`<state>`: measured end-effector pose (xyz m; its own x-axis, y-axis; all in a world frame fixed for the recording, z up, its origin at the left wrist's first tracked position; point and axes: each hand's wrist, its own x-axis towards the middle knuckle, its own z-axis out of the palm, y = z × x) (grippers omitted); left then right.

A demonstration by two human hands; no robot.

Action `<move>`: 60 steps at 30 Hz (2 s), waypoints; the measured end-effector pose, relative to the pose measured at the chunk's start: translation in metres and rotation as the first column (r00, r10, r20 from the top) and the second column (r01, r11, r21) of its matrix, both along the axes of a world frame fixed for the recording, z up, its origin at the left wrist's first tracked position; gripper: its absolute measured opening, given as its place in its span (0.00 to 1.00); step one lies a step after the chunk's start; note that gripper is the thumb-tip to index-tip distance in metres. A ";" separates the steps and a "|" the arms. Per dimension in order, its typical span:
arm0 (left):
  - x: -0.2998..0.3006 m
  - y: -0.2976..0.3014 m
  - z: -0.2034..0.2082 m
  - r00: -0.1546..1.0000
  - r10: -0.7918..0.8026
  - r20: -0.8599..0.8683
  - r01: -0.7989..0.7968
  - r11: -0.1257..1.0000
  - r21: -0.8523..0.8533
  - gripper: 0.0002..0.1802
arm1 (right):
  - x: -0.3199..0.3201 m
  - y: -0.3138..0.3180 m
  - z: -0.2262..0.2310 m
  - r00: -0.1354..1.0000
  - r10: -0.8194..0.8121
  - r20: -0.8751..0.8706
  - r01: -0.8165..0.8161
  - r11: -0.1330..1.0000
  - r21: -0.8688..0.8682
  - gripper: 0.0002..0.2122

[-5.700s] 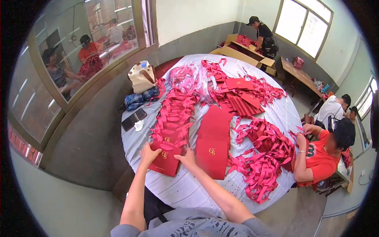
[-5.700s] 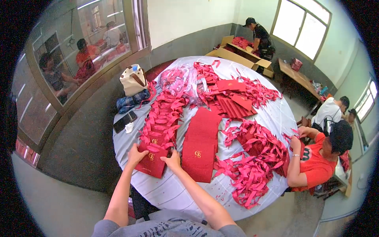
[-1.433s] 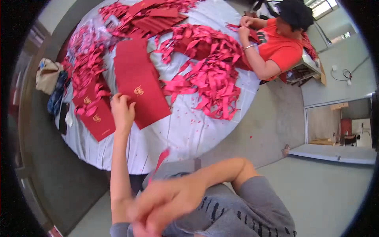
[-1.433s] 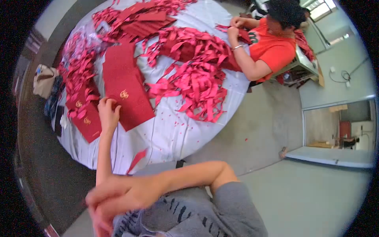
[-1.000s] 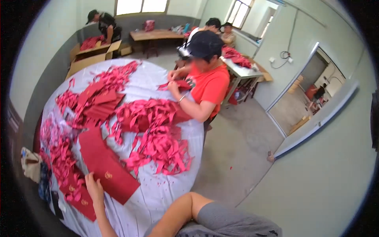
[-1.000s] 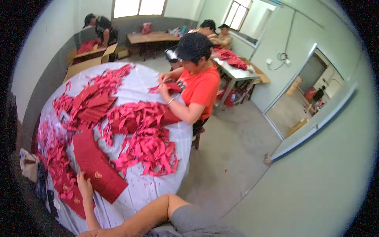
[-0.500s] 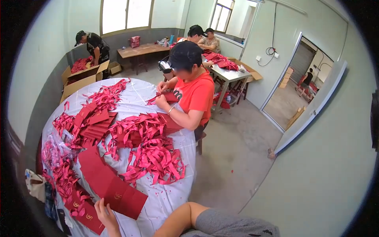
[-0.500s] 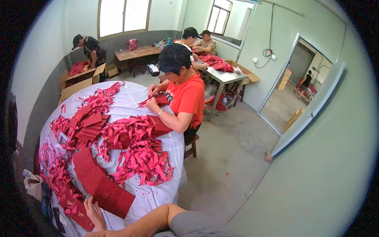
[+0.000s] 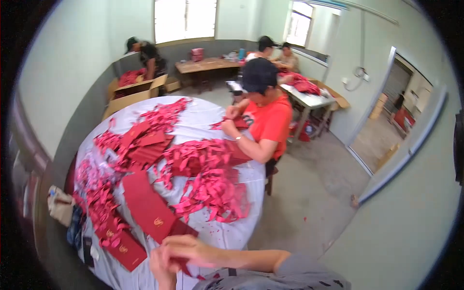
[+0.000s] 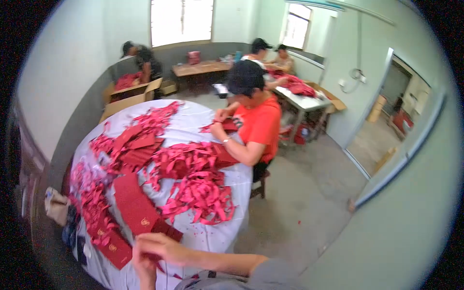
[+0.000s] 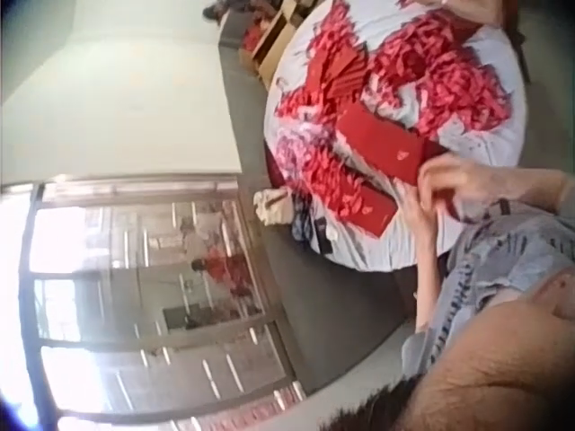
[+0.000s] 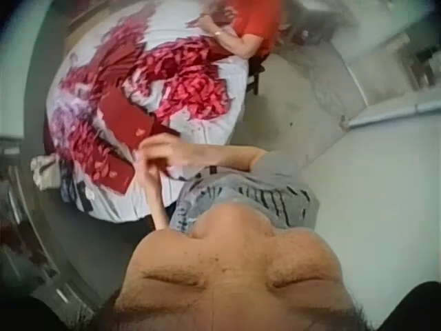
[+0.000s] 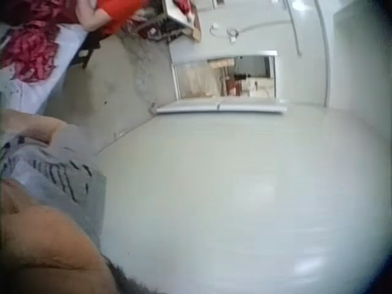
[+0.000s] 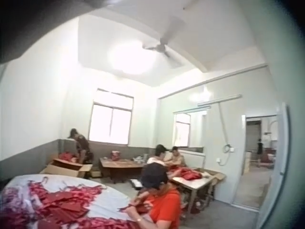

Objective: The person attaches ribbon handles to paper gift bags by hand, threading ribbon strips through the slots and stacking the assembled bags on the table.

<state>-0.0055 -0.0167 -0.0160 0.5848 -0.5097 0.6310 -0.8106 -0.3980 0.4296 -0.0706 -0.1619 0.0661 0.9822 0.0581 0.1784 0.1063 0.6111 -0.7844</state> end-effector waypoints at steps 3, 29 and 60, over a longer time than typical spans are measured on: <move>0.001 0.012 0.004 0.949 0.190 -0.253 -0.215 0.974 -0.075 0.06 | 0.001 -0.027 -0.052 0.993 -0.097 -0.072 0.073 0.956 -0.283 0.11; -0.009 0.090 -0.008 0.854 0.229 -0.467 -0.285 0.957 -0.052 0.03 | 0.046 -0.026 -0.199 0.880 -0.388 -0.275 0.238 0.860 -0.452 0.12; -0.019 0.060 -0.021 0.923 0.113 -0.367 -0.058 0.986 0.157 0.10 | 0.005 0.029 -0.116 0.901 -0.134 0.414 0.434 0.221 -0.873 0.05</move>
<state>-0.0247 0.0437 -0.0374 0.8091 -0.5144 0.2840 -0.5622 -0.5372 0.6288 -0.0658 -0.1326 -0.0504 0.9143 0.0540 0.4014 0.3410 -0.6372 -0.6911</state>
